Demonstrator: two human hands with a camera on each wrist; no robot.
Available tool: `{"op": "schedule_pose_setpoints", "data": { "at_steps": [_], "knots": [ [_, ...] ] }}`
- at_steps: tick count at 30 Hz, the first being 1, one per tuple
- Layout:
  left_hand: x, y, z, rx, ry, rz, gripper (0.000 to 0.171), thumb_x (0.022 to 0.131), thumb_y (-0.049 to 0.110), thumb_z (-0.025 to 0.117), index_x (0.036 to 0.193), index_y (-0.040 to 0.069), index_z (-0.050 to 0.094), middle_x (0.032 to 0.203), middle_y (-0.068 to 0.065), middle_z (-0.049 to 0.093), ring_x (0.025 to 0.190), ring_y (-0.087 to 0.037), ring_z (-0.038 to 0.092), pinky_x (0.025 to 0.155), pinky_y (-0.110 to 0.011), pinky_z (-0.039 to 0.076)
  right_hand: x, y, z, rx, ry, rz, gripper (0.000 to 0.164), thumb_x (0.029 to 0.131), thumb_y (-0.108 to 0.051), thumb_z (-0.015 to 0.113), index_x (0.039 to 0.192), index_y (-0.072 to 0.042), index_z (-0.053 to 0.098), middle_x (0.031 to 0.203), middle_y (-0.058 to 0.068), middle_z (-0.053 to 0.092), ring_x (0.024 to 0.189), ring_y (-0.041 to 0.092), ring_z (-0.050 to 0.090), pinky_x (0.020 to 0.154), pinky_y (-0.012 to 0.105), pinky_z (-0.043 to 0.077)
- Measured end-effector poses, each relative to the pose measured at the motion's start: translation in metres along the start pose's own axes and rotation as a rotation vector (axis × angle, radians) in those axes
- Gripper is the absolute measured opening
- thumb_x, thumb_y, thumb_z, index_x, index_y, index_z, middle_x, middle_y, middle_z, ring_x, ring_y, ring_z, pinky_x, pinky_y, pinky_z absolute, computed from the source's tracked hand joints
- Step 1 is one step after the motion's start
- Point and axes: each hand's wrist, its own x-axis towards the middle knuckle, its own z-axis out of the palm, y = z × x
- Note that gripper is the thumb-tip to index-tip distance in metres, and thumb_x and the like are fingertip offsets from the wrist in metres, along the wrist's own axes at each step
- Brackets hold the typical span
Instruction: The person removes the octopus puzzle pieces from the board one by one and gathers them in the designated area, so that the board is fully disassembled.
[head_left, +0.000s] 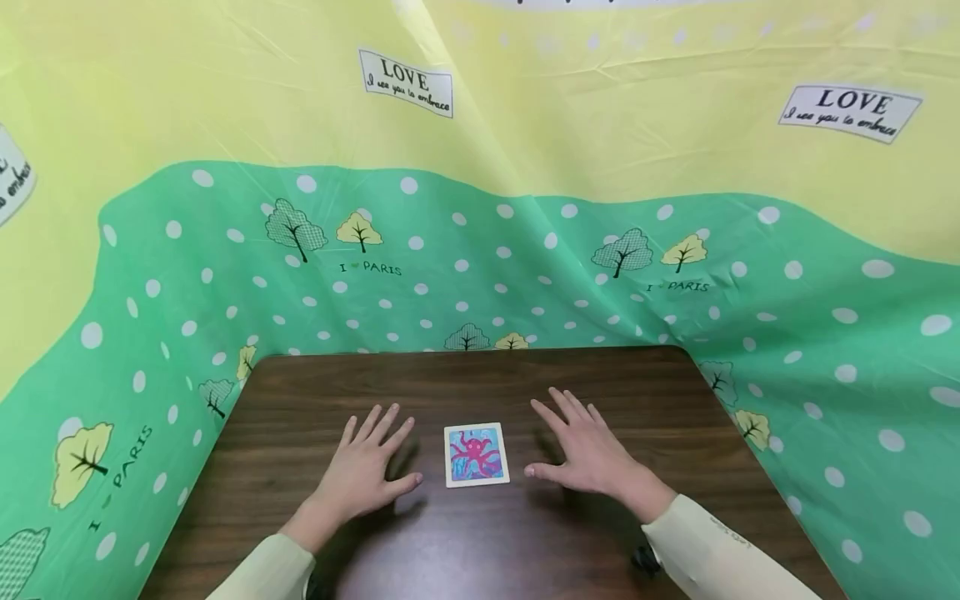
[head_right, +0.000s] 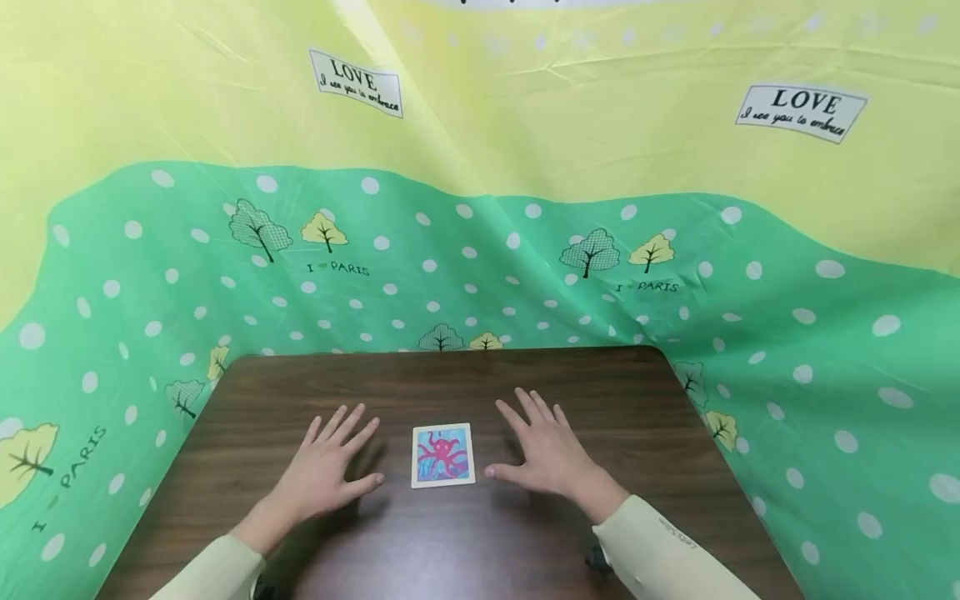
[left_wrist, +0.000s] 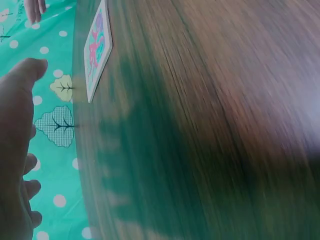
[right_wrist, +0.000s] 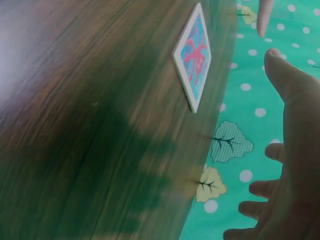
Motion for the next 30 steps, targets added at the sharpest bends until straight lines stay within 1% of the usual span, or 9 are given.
{"op": "schedule_pose_setpoints", "data": {
  "at_steps": [3, 6, 10, 13, 16, 20, 23, 27, 30],
  "knots": [
    [0.006, 0.004, 0.001, -0.024, -0.033, 0.002, 0.088, 0.088, 0.071, 0.063, 0.158, 0.024, 0.043, 0.167, -0.010, 0.033, 0.155, -0.038, 0.027, 0.119, -0.068, 0.024, 0.008, -0.007, 0.000, 0.051, -0.041, 0.005, 0.104, 0.079, -0.079, 0.068, 0.160, -0.022, 0.038, 0.166, 0.016, 0.031, 0.151, 0.043, 0.033, 0.114, 0.070, 0.033],
    [0.013, 0.011, 0.003, -0.053, -0.066, 0.033, 0.083, 0.089, 0.066, 0.066, 0.156, 0.022, 0.046, 0.165, -0.010, 0.037, 0.153, -0.038, 0.032, 0.119, -0.068, 0.026, 0.018, -0.015, 0.002, 0.094, -0.084, 0.017, 0.097, 0.080, -0.070, 0.075, 0.158, -0.022, 0.043, 0.163, 0.014, 0.037, 0.148, 0.039, 0.039, 0.113, 0.066, 0.037],
    [0.021, 0.019, 0.010, -0.067, -0.093, 0.087, 0.073, 0.091, 0.059, 0.068, 0.149, 0.017, 0.056, 0.159, -0.012, 0.046, 0.149, -0.038, 0.039, 0.118, -0.066, 0.030, 0.031, -0.023, 0.007, 0.132, -0.128, 0.036, 0.084, 0.080, -0.063, 0.079, 0.148, -0.020, 0.055, 0.150, 0.008, 0.052, 0.136, 0.031, 0.052, 0.107, 0.059, 0.047],
    [0.026, 0.025, 0.015, -0.066, -0.113, 0.112, 0.069, 0.091, 0.056, 0.069, 0.146, 0.016, 0.059, 0.156, -0.012, 0.049, 0.147, -0.038, 0.041, 0.118, -0.065, 0.031, 0.041, -0.028, 0.012, 0.181, -0.164, 0.032, 0.075, 0.081, -0.058, 0.081, 0.140, -0.016, 0.061, 0.138, 0.005, 0.060, 0.126, 0.026, 0.059, 0.103, 0.053, 0.052],
    [0.032, 0.032, 0.021, -0.065, -0.138, 0.140, 0.068, 0.092, 0.056, 0.068, 0.146, 0.016, 0.058, 0.156, -0.012, 0.049, 0.147, -0.038, 0.042, 0.118, -0.064, 0.032, 0.052, -0.030, 0.017, 0.224, -0.207, 0.000, 0.068, 0.083, -0.050, 0.082, 0.137, -0.013, 0.064, 0.133, 0.005, 0.063, 0.122, 0.024, 0.061, 0.102, 0.049, 0.053],
    [0.040, 0.043, 0.027, -0.072, -0.185, 0.200, 0.067, 0.093, 0.055, 0.067, 0.148, 0.017, 0.057, 0.157, -0.013, 0.048, 0.146, -0.039, 0.043, 0.117, -0.064, 0.033, 0.062, -0.033, 0.023, 0.255, -0.250, -0.030, 0.061, 0.086, -0.042, 0.083, 0.135, -0.012, 0.065, 0.132, 0.006, 0.064, 0.121, 0.024, 0.062, 0.103, 0.048, 0.052],
    [0.044, 0.051, 0.030, -0.059, -0.216, 0.236, 0.067, 0.094, 0.055, 0.066, 0.149, 0.019, 0.056, 0.157, -0.012, 0.049, 0.145, -0.037, 0.045, 0.117, -0.063, 0.034, 0.067, -0.035, 0.027, 0.265, -0.255, -0.033, 0.059, 0.086, -0.039, 0.084, 0.134, -0.011, 0.065, 0.130, 0.007, 0.065, 0.120, 0.025, 0.062, 0.103, 0.048, 0.052],
    [0.049, 0.060, 0.030, -0.022, -0.236, 0.251, 0.066, 0.094, 0.056, 0.066, 0.150, 0.021, 0.055, 0.156, -0.008, 0.050, 0.145, -0.033, 0.046, 0.118, -0.060, 0.035, 0.074, -0.037, 0.033, 0.279, -0.248, -0.052, 0.057, 0.085, -0.032, 0.085, 0.132, -0.009, 0.066, 0.126, 0.009, 0.066, 0.116, 0.025, 0.063, 0.101, 0.048, 0.053],
    [0.052, 0.065, 0.029, -0.008, -0.241, 0.260, 0.067, 0.094, 0.056, 0.067, 0.150, 0.021, 0.055, 0.157, -0.007, 0.050, 0.145, -0.033, 0.046, 0.118, -0.060, 0.035, 0.079, -0.038, 0.037, 0.297, -0.249, -0.068, 0.055, 0.084, -0.027, 0.086, 0.131, -0.008, 0.066, 0.124, 0.009, 0.066, 0.113, 0.024, 0.063, 0.098, 0.047, 0.053]
  ]
}}
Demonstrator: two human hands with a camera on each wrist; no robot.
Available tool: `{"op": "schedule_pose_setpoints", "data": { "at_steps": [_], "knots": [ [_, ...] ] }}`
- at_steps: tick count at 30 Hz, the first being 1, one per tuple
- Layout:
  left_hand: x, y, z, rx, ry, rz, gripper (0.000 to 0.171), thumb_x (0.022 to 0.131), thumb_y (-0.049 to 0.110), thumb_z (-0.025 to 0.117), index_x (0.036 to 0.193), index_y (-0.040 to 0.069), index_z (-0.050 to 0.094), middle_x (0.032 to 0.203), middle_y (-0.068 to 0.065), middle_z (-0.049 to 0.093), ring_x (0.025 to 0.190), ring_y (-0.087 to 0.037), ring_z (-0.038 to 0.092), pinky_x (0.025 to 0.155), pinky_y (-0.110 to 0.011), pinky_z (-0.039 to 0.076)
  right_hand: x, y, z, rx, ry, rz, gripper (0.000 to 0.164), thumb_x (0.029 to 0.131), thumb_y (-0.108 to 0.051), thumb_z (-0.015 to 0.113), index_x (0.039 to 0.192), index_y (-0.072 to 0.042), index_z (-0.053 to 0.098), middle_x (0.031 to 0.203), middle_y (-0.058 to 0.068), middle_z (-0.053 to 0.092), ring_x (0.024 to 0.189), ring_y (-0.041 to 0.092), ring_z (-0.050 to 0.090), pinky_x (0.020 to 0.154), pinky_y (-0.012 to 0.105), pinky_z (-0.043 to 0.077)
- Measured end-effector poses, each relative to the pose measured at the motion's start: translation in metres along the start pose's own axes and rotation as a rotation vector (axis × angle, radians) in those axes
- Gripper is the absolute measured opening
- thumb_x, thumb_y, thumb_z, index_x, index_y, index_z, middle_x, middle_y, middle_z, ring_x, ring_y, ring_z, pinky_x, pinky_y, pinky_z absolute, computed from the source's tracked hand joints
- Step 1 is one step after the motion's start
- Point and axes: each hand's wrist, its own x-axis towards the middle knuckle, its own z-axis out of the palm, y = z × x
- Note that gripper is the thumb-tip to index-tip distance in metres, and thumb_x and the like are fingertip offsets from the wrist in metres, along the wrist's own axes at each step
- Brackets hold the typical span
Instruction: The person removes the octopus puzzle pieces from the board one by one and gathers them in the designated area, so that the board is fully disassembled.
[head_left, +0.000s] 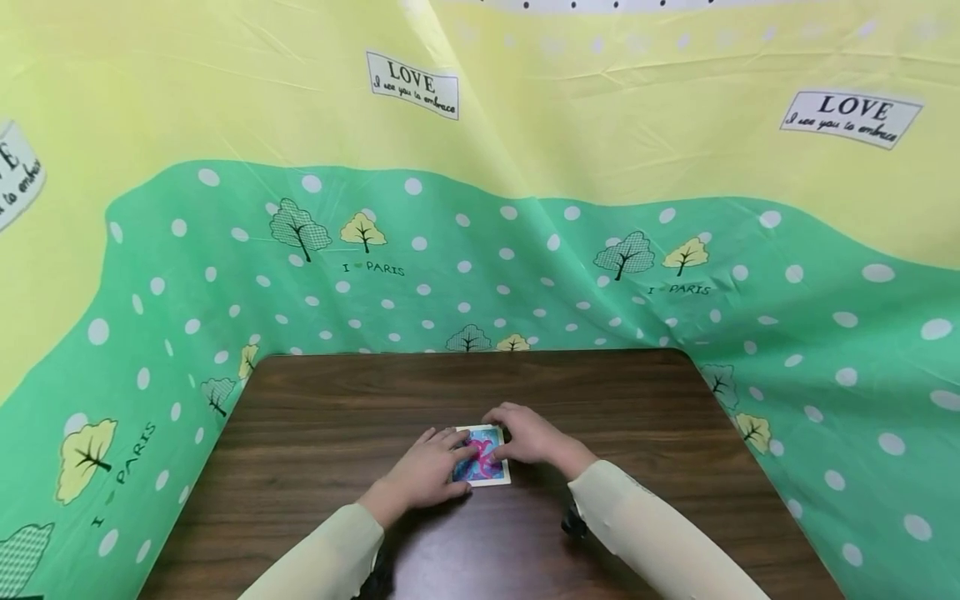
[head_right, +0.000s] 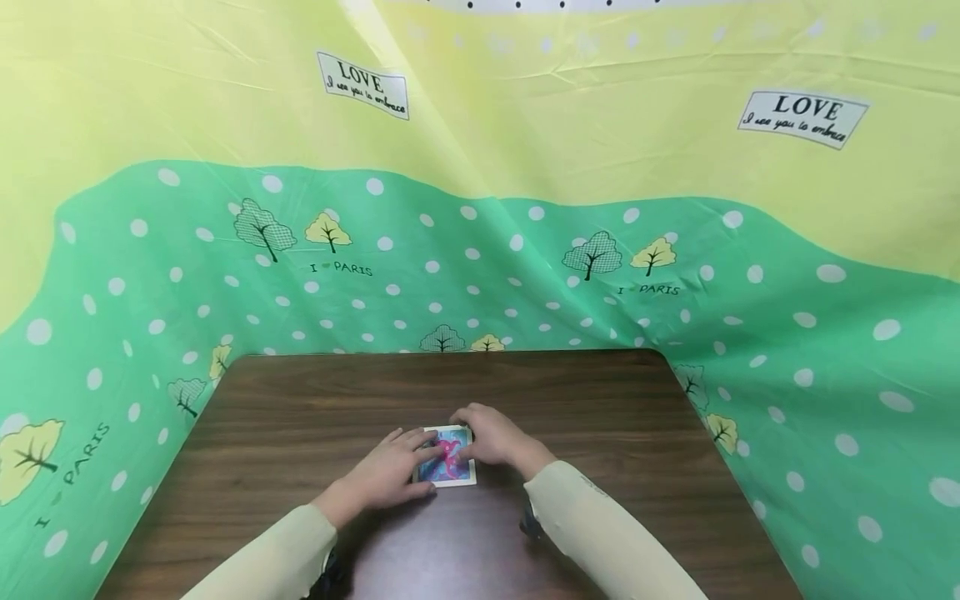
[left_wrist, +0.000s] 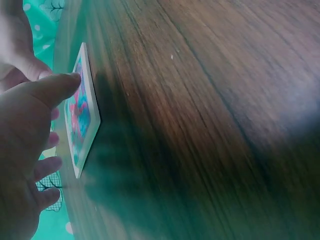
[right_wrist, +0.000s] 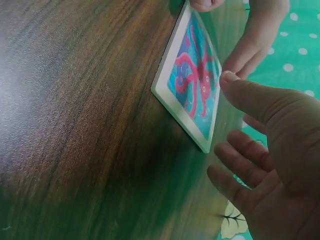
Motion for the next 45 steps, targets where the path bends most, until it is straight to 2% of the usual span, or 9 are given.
{"op": "schedule_pose_setpoints", "data": {
  "at_steps": [6, 12, 19, 26, 35, 45],
  "knots": [
    [0.006, 0.002, 0.005, 0.038, -0.006, 0.038, 0.067, 0.091, 0.054, 0.071, 0.148, 0.021, 0.058, 0.154, -0.008, 0.052, 0.142, -0.031, 0.049, 0.116, -0.059, 0.039, 0.009, 0.001, 0.006, 0.027, -0.020, -0.010, 0.055, 0.083, -0.026, 0.087, 0.130, -0.008, 0.066, 0.121, 0.009, 0.066, 0.110, 0.023, 0.062, 0.098, 0.045, 0.053],
    [0.009, 0.003, 0.011, 0.079, -0.012, 0.048, 0.065, 0.092, 0.055, 0.071, 0.148, 0.024, 0.058, 0.152, -0.006, 0.054, 0.141, -0.028, 0.051, 0.114, -0.056, 0.042, 0.014, 0.001, 0.010, 0.013, -0.048, 0.010, 0.059, 0.081, -0.029, 0.089, 0.133, -0.011, 0.065, 0.122, 0.007, 0.065, 0.112, 0.023, 0.062, 0.099, 0.045, 0.053],
    [0.009, 0.006, 0.012, 0.111, 0.004, 0.054, 0.057, 0.094, 0.051, 0.070, 0.144, 0.024, 0.062, 0.151, -0.006, 0.056, 0.137, -0.030, 0.056, 0.111, -0.044, 0.048, 0.017, -0.002, 0.010, -0.049, -0.062, 0.029, 0.064, 0.078, -0.030, 0.091, 0.133, -0.012, 0.064, 0.121, 0.007, 0.064, 0.110, 0.022, 0.062, 0.100, 0.045, 0.053],
    [0.008, 0.008, 0.013, 0.075, 0.017, 0.032, 0.057, 0.094, 0.046, 0.072, 0.144, 0.021, 0.062, 0.152, -0.007, 0.055, 0.139, -0.031, 0.054, 0.108, -0.040, 0.051, 0.022, -0.003, 0.014, -0.107, -0.056, 0.036, 0.063, 0.076, -0.031, 0.093, 0.130, -0.015, 0.064, 0.120, 0.005, 0.064, 0.108, 0.020, 0.062, 0.100, 0.043, 0.053],
    [0.010, 0.010, 0.013, 0.062, -0.016, 0.018, 0.058, 0.094, 0.045, 0.073, 0.145, 0.019, 0.061, 0.153, -0.008, 0.055, 0.140, -0.032, 0.053, 0.110, -0.040, 0.049, 0.029, -0.004, 0.013, -0.044, -0.083, 0.046, 0.059, 0.069, -0.016, 0.096, 0.116, -0.013, 0.060, 0.108, 0.006, 0.060, 0.098, 0.018, 0.058, 0.091, 0.040, 0.053],
    [0.008, 0.010, 0.014, 0.089, 0.008, 0.032, 0.060, 0.093, 0.044, 0.074, 0.146, 0.019, 0.060, 0.152, -0.008, 0.055, 0.138, -0.033, 0.055, 0.108, -0.038, 0.051, 0.035, -0.003, 0.011, 0.005, -0.127, 0.073, 0.064, 0.067, -0.012, 0.096, 0.118, -0.015, 0.057, 0.113, 0.007, 0.058, 0.104, 0.020, 0.057, 0.096, 0.043, 0.052]
  ]
}}
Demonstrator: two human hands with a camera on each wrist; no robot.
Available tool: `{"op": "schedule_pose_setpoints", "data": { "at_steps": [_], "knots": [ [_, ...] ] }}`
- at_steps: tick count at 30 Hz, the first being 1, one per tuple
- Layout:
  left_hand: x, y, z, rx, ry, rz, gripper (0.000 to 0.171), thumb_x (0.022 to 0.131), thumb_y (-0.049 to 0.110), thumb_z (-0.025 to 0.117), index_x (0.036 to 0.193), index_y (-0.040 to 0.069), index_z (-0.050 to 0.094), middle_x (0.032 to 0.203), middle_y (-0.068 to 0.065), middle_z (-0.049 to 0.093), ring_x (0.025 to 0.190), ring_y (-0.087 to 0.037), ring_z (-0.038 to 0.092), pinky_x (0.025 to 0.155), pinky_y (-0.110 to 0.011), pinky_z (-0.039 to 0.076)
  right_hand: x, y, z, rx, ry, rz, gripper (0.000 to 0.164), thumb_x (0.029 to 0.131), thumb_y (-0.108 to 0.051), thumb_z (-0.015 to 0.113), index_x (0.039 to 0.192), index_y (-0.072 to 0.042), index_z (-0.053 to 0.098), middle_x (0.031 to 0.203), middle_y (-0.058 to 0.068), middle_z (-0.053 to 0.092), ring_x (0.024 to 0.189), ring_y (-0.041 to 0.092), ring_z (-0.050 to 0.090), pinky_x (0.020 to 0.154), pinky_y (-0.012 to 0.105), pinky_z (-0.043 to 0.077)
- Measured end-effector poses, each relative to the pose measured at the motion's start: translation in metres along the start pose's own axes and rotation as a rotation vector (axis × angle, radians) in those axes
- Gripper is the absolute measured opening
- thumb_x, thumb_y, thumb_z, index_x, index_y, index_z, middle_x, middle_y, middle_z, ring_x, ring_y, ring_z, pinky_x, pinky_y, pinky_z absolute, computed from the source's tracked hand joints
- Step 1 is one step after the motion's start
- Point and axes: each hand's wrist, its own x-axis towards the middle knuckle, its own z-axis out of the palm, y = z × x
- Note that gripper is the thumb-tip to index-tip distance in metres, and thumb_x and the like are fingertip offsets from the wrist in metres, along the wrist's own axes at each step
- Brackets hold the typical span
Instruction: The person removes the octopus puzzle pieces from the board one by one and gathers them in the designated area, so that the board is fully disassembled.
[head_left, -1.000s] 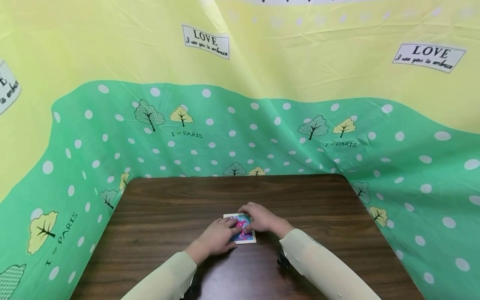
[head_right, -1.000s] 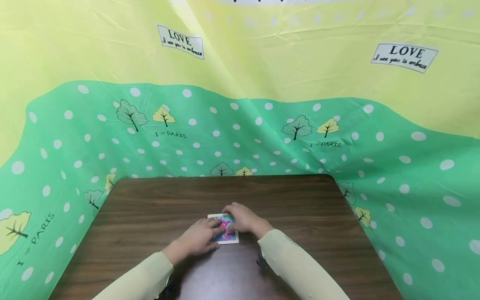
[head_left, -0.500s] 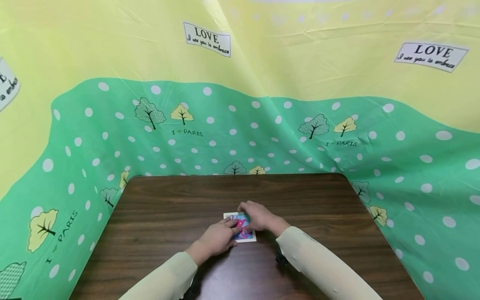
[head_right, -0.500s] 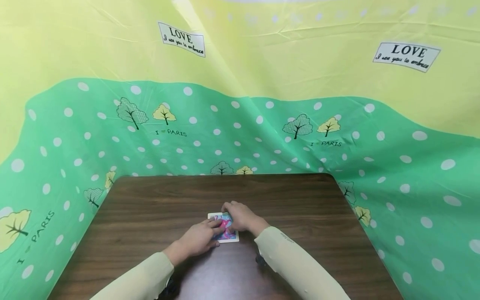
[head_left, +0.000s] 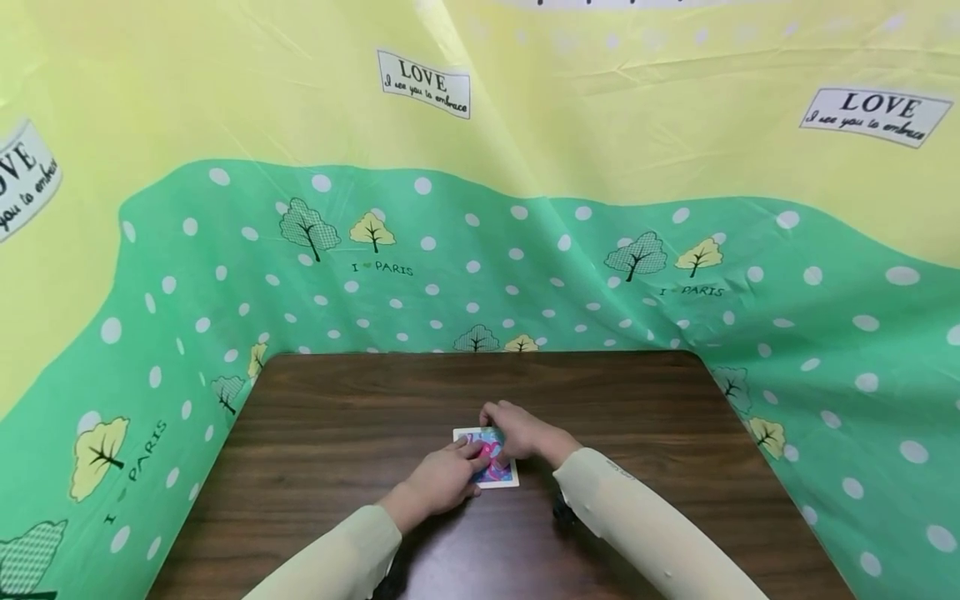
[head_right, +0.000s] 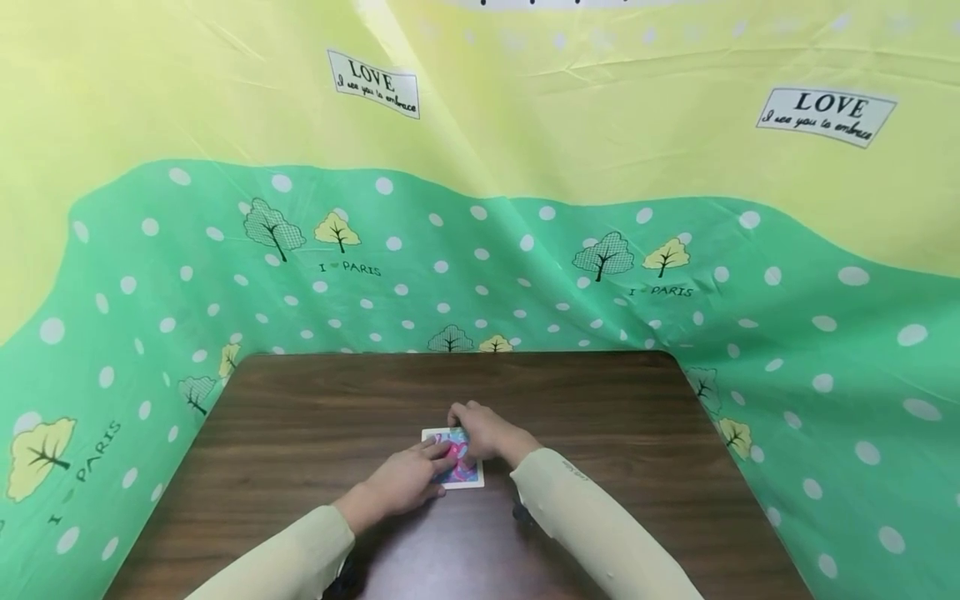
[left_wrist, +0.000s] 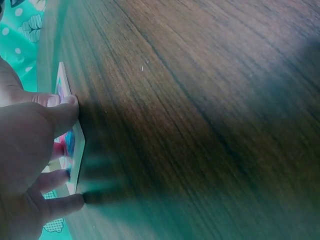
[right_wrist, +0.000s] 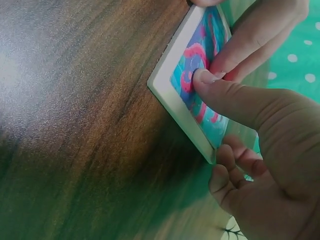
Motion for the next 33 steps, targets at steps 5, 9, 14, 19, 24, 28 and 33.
{"op": "schedule_pose_setpoints", "data": {
  "at_steps": [5, 9, 14, 19, 24, 28, 33],
  "knots": [
    [-0.001, 0.001, -0.002, 0.005, -0.021, -0.005, 0.062, 0.095, 0.046, 0.071, 0.150, 0.021, 0.056, 0.153, -0.008, 0.054, 0.140, -0.032, 0.053, 0.109, -0.038, 0.050, 0.000, 0.002, 0.001, -0.025, 0.012, -0.006, 0.062, 0.066, -0.014, 0.097, 0.116, -0.015, 0.059, 0.113, 0.006, 0.061, 0.108, 0.023, 0.058, 0.097, 0.044, 0.052],
    [0.000, 0.001, -0.002, 0.020, -0.051, -0.014, 0.061, 0.097, 0.048, 0.067, 0.152, 0.026, 0.053, 0.156, -0.008, 0.050, 0.142, -0.032, 0.051, 0.109, -0.039, 0.050, -0.002, 0.003, 0.002, -0.069, 0.028, -0.023, 0.059, 0.067, -0.020, 0.097, 0.115, -0.015, 0.063, 0.113, 0.004, 0.063, 0.110, 0.025, 0.057, 0.099, 0.044, 0.051],
    [0.001, 0.002, 0.000, 0.045, -0.050, -0.011, 0.057, 0.098, 0.048, 0.066, 0.150, 0.030, 0.054, 0.157, -0.008, 0.050, 0.141, -0.033, 0.052, 0.108, -0.039, 0.051, -0.004, 0.005, 0.002, -0.041, 0.050, -0.035, 0.053, 0.072, -0.015, 0.093, 0.117, -0.013, 0.065, 0.112, 0.005, 0.062, 0.105, 0.022, 0.057, 0.098, 0.043, 0.051],
    [0.001, 0.003, 0.000, 0.059, -0.056, -0.011, 0.056, 0.098, 0.048, 0.066, 0.150, 0.031, 0.054, 0.157, -0.008, 0.049, 0.141, -0.033, 0.051, 0.108, -0.039, 0.051, -0.005, 0.007, 0.000, 0.043, 0.117, -0.047, 0.037, 0.083, -0.001, 0.082, 0.118, -0.007, 0.069, 0.109, 0.009, 0.065, 0.100, 0.021, 0.060, 0.092, 0.044, 0.053],
    [0.000, 0.003, 0.000, 0.055, -0.077, -0.019, 0.057, 0.098, 0.048, 0.065, 0.151, 0.032, 0.053, 0.158, -0.008, 0.048, 0.143, -0.033, 0.050, 0.108, -0.039, 0.051, -0.008, 0.007, -0.003, 0.109, 0.155, -0.016, 0.019, 0.090, -0.001, 0.074, 0.109, -0.002, 0.076, 0.108, 0.010, 0.069, 0.099, 0.024, 0.064, 0.088, 0.045, 0.056],
    [0.000, 0.004, 0.000, 0.056, -0.077, -0.021, 0.057, 0.099, 0.048, 0.064, 0.152, 0.032, 0.052, 0.159, -0.008, 0.047, 0.143, -0.033, 0.049, 0.108, -0.040, 0.051, -0.007, 0.010, -0.001, 0.088, 0.155, -0.021, 0.015, 0.092, -0.005, 0.074, 0.106, -0.006, 0.079, 0.107, 0.006, 0.072, 0.102, 0.023, 0.066, 0.089, 0.044, 0.056],
    [-0.001, 0.005, 0.001, 0.072, -0.070, -0.014, 0.057, 0.100, 0.047, 0.063, 0.154, 0.031, 0.050, 0.160, -0.009, 0.045, 0.143, -0.035, 0.049, 0.108, -0.044, 0.051, -0.009, 0.013, 0.002, 0.114, 0.160, -0.034, 0.015, 0.094, -0.007, 0.072, 0.105, -0.013, 0.079, 0.106, 0.003, 0.076, 0.103, 0.022, 0.069, 0.092, 0.046, 0.056]
  ]
}}
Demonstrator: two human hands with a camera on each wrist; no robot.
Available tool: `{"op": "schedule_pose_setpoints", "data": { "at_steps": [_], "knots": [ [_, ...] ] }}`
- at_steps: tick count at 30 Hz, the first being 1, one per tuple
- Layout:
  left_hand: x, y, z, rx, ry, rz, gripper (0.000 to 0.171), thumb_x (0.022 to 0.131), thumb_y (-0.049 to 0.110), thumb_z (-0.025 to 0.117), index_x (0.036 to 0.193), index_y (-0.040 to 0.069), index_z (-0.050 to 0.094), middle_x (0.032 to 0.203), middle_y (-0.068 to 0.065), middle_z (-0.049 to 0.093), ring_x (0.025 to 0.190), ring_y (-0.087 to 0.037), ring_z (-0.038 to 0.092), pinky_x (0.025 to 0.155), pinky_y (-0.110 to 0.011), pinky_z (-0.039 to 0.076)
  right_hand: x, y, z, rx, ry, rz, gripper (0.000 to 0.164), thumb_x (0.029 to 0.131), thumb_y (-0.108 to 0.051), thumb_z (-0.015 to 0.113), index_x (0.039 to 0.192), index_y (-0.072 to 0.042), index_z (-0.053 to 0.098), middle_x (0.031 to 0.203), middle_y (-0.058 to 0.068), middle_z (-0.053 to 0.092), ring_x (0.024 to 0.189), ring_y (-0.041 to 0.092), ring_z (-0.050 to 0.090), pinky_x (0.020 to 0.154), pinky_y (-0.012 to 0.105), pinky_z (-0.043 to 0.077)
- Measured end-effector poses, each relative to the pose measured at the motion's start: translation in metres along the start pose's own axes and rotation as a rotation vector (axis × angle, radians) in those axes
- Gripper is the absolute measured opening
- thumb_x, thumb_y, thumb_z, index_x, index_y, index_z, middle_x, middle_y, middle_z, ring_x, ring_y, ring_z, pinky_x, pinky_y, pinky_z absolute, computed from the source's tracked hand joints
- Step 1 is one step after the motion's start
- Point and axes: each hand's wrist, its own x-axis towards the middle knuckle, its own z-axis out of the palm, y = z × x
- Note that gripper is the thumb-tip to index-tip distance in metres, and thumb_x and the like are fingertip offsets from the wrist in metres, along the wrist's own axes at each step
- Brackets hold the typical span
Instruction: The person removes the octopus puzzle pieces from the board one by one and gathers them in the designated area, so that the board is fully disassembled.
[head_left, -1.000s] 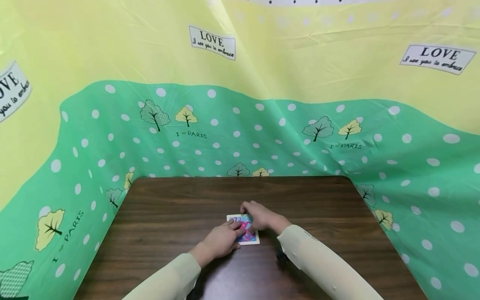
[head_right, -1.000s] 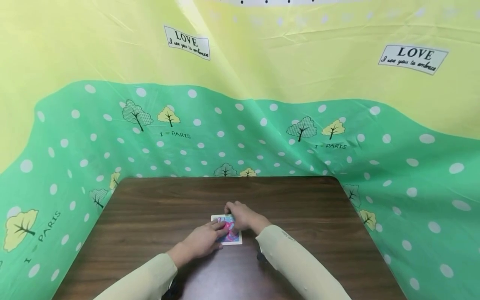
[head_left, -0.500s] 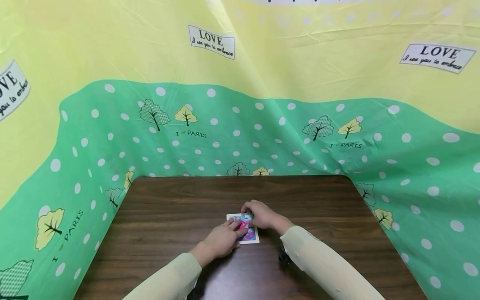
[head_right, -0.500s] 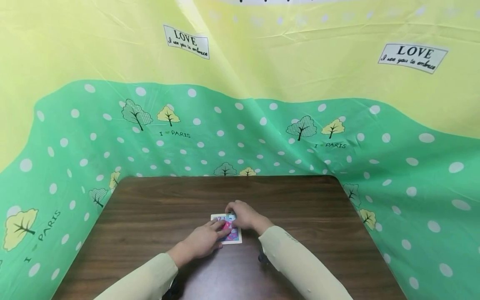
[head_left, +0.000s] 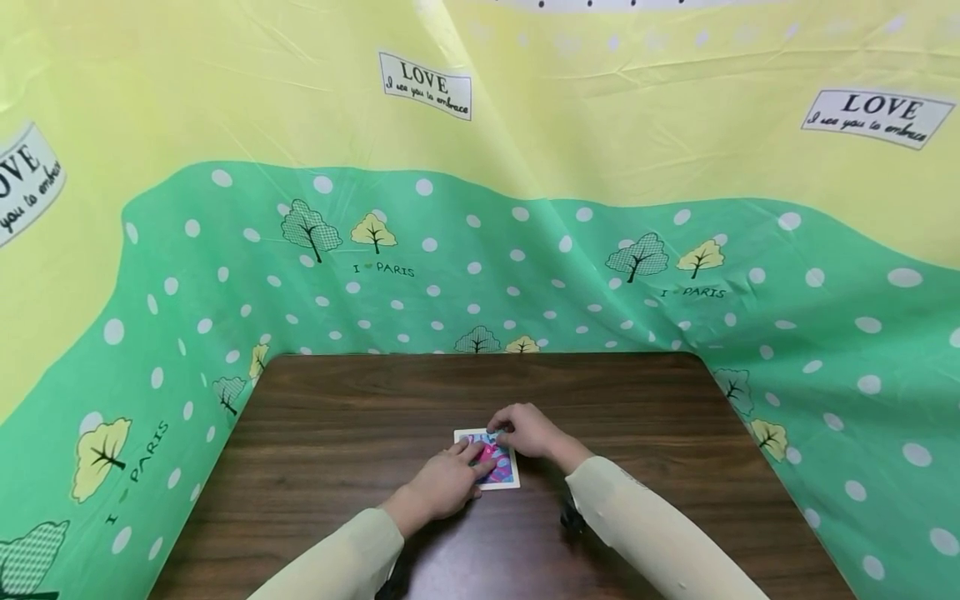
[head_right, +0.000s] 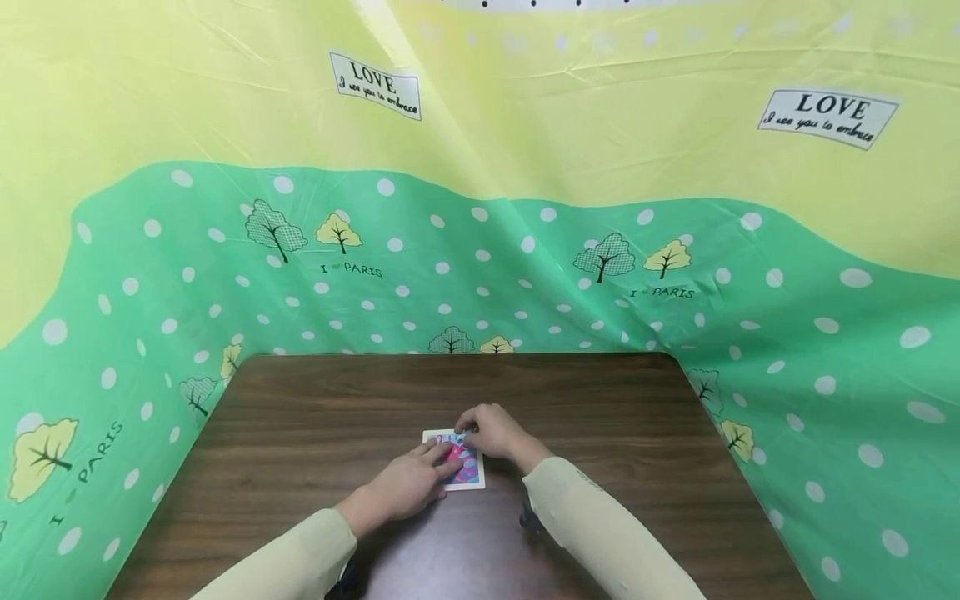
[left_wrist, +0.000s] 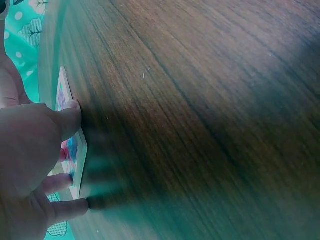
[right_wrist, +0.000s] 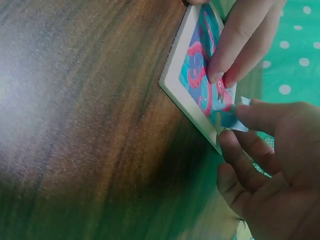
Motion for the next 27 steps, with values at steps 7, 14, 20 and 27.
{"op": "schedule_pose_setpoints", "data": {
  "at_steps": [7, 14, 20, 27],
  "knots": [
    [-0.001, 0.001, 0.003, -0.016, 0.005, 0.000, 0.056, 0.102, 0.046, 0.060, 0.155, 0.030, 0.049, 0.162, -0.009, 0.043, 0.144, -0.036, 0.047, 0.107, -0.048, 0.051, -0.006, 0.009, -0.003, 0.106, 0.077, 0.007, 0.012, 0.095, -0.005, 0.071, 0.104, -0.010, 0.077, 0.094, -0.001, 0.073, 0.088, 0.013, 0.066, 0.082, 0.036, 0.056],
    [-0.002, 0.002, 0.004, -0.025, 0.000, -0.014, 0.055, 0.103, 0.046, 0.058, 0.155, 0.030, 0.048, 0.163, -0.008, 0.042, 0.147, -0.035, 0.044, 0.110, -0.048, 0.049, -0.017, 0.024, -0.022, 0.165, 0.093, 0.062, 0.008, 0.095, -0.010, 0.073, 0.100, -0.014, 0.078, 0.088, -0.005, 0.072, 0.077, 0.010, 0.064, 0.067, 0.028, 0.055],
    [-0.002, 0.000, 0.005, -0.006, 0.031, 0.019, 0.055, 0.103, 0.045, 0.057, 0.155, 0.029, 0.047, 0.161, -0.009, 0.044, 0.145, -0.035, 0.046, 0.109, -0.047, 0.050, -0.033, 0.045, -0.044, 0.147, 0.106, 0.089, 0.010, 0.096, -0.011, 0.072, 0.099, -0.017, 0.079, 0.092, -0.004, 0.074, 0.079, 0.011, 0.065, 0.070, 0.030, 0.056],
    [-0.004, -0.003, 0.007, -0.003, 0.047, 0.027, 0.056, 0.103, 0.047, 0.058, 0.155, 0.031, 0.048, 0.159, -0.007, 0.047, 0.144, -0.034, 0.047, 0.106, -0.045, 0.052, -0.052, 0.070, -0.063, 0.158, 0.149, 0.129, 0.008, 0.095, -0.008, 0.072, 0.099, -0.012, 0.077, 0.089, 0.000, 0.072, 0.077, 0.016, 0.064, 0.068, 0.030, 0.053]
  ]
}}
